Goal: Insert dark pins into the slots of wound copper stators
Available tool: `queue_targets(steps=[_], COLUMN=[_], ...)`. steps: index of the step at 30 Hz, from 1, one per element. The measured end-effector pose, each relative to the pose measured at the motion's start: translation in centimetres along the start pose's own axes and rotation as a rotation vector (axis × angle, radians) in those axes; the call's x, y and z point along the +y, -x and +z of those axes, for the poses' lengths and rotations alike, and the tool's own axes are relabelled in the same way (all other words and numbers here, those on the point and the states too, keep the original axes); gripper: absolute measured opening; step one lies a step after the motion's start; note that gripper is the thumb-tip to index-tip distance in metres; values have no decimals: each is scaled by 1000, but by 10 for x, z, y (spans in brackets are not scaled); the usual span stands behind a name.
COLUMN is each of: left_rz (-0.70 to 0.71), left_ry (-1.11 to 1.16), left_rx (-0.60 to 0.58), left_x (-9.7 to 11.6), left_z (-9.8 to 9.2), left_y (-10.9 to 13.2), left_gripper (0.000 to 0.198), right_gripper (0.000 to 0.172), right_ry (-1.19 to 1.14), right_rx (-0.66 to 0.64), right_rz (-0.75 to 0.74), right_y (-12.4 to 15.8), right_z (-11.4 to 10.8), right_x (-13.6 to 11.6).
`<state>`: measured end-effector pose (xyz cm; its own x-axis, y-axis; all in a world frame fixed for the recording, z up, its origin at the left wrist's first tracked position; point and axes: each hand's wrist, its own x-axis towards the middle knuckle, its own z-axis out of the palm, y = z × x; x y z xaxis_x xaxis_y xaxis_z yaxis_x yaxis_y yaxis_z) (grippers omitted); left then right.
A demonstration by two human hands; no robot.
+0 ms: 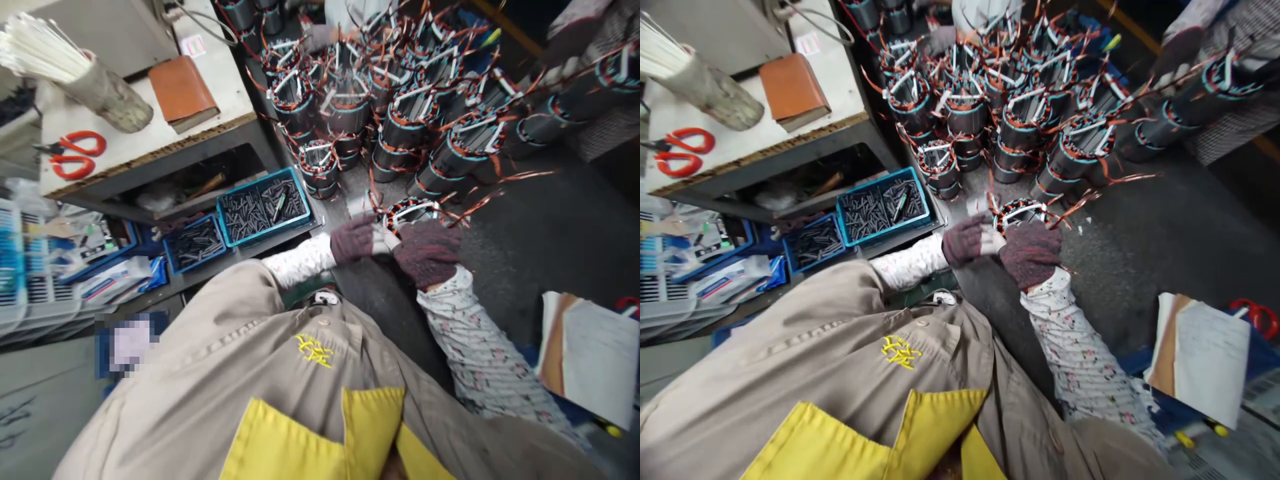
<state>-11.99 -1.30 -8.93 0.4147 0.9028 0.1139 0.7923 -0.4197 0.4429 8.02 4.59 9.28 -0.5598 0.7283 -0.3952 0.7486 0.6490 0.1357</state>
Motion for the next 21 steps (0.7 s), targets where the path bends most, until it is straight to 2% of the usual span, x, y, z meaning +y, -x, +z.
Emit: queue_targets(steps=[1,3,6,9,11,15,18,20,21], left_rz=[-66,-203,-267,-287,-305,-300,-339,-347,-347], left_ry=[-20,-71,-105,-94,-86,-118,-290,-418,-456], left_rx=[44,107,100,51,0,-128,-199,-338,-435], left_x=[-20,-51,-72,-77,-81,-88,-78,-66,-60], left_z=[-7,-13,-1,14,13,-12,-33,-43,-46], left_y=[3,2,-23,-69,-100,-137,-151,-160,-165], left_gripper=[47,61,90,82,71,63,60,47,55], right_gripper=[50,61,57,55,56,53,48,46,45], right_ry=[3,8,18,-6,-6,55,112,151,168], right_rx=[-24,-53,-51,-35,-22,20,101,172,207], right_rz=[20,40,31,49,51,40,11,-37,-68], right_y=[1,3,7,10,10,8,13,21,27], right_z=[-1,1,9,17,21,28,42,57,65], right_x=[-1,-1,0,2,4,11,23,35,43])
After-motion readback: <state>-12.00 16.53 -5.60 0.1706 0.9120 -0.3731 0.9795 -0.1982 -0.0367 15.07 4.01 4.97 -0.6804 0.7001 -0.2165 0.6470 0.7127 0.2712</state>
